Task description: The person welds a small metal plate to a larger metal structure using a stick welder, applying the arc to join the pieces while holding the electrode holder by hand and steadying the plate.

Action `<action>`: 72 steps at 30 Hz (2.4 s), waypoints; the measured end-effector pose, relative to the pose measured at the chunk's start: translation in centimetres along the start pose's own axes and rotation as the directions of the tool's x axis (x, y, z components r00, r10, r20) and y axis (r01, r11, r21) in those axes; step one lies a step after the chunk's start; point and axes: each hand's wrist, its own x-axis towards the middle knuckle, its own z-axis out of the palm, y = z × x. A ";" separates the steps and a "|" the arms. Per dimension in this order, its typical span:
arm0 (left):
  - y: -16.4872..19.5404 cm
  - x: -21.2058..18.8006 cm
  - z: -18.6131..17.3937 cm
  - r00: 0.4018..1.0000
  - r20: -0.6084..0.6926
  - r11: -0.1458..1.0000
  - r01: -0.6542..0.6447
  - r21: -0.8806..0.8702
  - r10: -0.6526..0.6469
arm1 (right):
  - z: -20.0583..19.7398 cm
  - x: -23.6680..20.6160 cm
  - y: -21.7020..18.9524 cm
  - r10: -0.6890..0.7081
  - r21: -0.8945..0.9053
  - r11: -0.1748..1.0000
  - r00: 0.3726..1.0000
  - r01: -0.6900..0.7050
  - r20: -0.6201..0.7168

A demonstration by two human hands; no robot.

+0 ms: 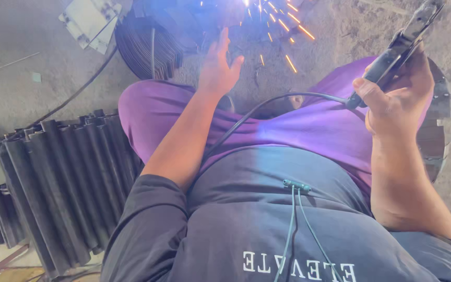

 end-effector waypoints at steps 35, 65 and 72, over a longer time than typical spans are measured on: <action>-4.4 1.2 3.2 0.984 -0.098 0.987 -0.151 -0.053 0.146 | -3.2 0.3 3.0 -0.018 -0.045 0.999 0.997 0.021 0.074; -2.3 0.5 1.2 0.996 -0.036 0.996 -0.075 0.057 0.077 | -2.4 1.6 1.5 0.079 0.116 0.990 0.995 -0.084 0.054; -1.8 0.8 1.2 0.993 -0.058 0.995 -0.100 -0.017 0.098 | -3.3 1.9 2.9 0.036 0.108 0.993 0.999 -0.038 0.018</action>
